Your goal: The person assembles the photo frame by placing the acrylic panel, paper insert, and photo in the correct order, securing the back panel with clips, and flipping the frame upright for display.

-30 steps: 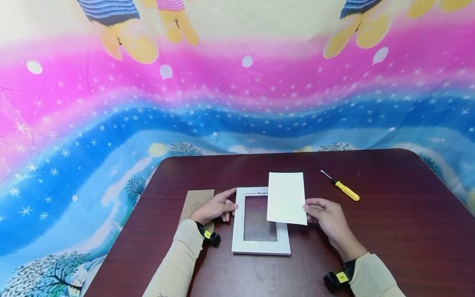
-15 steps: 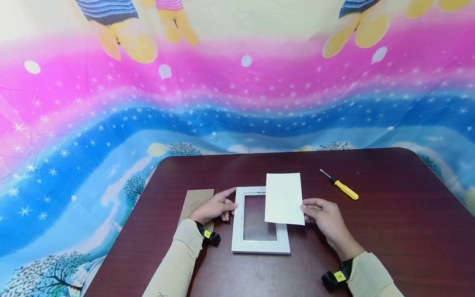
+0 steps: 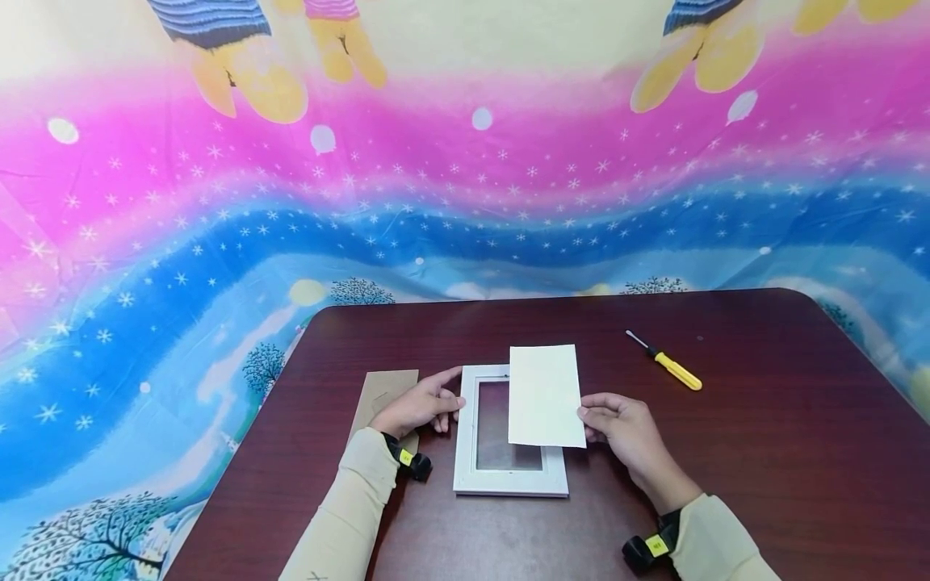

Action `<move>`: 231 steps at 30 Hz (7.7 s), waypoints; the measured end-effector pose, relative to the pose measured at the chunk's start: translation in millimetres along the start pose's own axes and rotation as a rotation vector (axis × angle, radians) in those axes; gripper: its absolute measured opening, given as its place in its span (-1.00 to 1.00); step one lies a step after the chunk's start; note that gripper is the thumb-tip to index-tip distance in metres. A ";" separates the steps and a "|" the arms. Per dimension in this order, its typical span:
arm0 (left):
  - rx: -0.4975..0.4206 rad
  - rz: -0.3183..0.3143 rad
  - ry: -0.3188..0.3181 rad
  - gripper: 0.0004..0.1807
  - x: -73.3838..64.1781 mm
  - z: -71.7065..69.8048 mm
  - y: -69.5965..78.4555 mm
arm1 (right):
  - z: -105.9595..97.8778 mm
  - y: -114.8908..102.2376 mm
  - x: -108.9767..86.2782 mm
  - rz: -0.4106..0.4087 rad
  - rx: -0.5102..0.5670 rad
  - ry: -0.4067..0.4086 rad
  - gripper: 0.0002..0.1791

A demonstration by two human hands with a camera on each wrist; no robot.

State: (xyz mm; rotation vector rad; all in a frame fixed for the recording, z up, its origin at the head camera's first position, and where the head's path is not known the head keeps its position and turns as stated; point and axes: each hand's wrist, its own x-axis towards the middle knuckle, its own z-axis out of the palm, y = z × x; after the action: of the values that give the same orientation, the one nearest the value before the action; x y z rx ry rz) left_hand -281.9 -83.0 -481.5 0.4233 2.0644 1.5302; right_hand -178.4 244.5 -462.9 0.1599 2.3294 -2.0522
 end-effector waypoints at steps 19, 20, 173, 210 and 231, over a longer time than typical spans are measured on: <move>0.016 -0.001 0.005 -0.19 0.2 -0.2 -1.5 | 12.7 -1.4 -2.9 0.027 -0.019 -0.014 -0.62; 0.015 -0.002 0.005 -0.19 0.4 -0.1 -1.8 | 13.1 -1.4 -2.8 0.028 -0.014 -0.015 -0.61; 0.004 -0.016 0.000 -0.20 4.6 -0.9 1.0 | 51.9 -8.1 7.4 -0.013 -0.510 -0.023 -0.59; 0.004 -0.016 -0.004 -0.21 4.9 -1.5 -0.2 | 54.5 -4.7 21.9 -0.041 -0.621 -0.007 -0.80; 0.007 -0.024 -0.007 -0.19 5.2 -2.2 1.4 | 54.3 -4.5 25.0 -0.023 -0.624 0.024 -0.83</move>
State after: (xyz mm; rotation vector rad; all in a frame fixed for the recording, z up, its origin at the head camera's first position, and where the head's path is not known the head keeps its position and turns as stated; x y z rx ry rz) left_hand -287.5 -81.4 -480.8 0.4042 2.0626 1.5061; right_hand -206.0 191.6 -467.7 0.1345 2.8510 -1.2382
